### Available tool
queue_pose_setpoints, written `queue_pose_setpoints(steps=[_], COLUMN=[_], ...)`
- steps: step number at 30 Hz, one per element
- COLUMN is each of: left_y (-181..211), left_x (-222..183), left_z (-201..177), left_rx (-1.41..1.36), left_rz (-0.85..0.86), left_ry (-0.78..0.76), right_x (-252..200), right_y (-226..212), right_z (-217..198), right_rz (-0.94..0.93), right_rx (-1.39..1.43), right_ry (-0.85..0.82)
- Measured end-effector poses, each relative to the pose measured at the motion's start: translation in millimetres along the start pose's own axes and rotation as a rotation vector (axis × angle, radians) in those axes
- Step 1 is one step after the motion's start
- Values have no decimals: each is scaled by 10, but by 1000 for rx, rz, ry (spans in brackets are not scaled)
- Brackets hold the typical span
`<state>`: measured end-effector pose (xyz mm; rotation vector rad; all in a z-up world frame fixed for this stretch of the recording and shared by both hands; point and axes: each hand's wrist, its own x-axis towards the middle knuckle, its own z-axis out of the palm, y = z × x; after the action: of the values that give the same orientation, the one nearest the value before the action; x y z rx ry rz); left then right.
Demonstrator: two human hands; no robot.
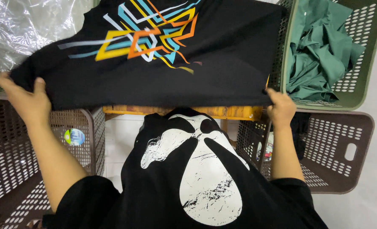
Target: A person takes a black t-shirt from a basket and folds it neatly on a wooden board.
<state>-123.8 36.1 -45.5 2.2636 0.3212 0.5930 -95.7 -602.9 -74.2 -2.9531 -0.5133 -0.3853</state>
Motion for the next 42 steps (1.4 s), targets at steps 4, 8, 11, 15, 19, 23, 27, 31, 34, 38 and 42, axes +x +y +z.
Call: queue_pose_setpoints(steps=[4,8,11,15,19,23,27,31,34,38,42], left_y=[-231,-652,-485,-17,-655,-858,-573,-476,-165,20,-127], left_x=[-264,-523,-512,-428,-734,-891,-950,-904,-708,-585,-803], left_z=[-24,6,-77,-138,-249,-364,-349,-288,-259,-294,-352], left_rx=[412,558,556,221,95,279,253,36,-118,-227,-126], left_rz=[-393,-741,-808,-1198,-916,-823,-914,-1004,-1101,-1131,-1094], left_ry=[-239,-364,-628,-645,-382,-405,-357,-302,-268,-227,-218], right_x=[-349,-585,-643,-685,-591,-637,-788,-755,-741,-651,-742], right_y=[33,72,-24,-11,-104,-134,-147,-220,-177,-165,-179], right_z=[117,148,45,18,-105,-83,-18,-79,-106,-221,-236], right_rz=[-32,-44,-96,-64,64,28,9,120,187,231,276], right_rx=[-196,-43,-186,-225,126,44,-6,68,99,106,41], right_ry=[-339,-432,-478,-481,-284,-289,-362,-291,-293,-401,-493])
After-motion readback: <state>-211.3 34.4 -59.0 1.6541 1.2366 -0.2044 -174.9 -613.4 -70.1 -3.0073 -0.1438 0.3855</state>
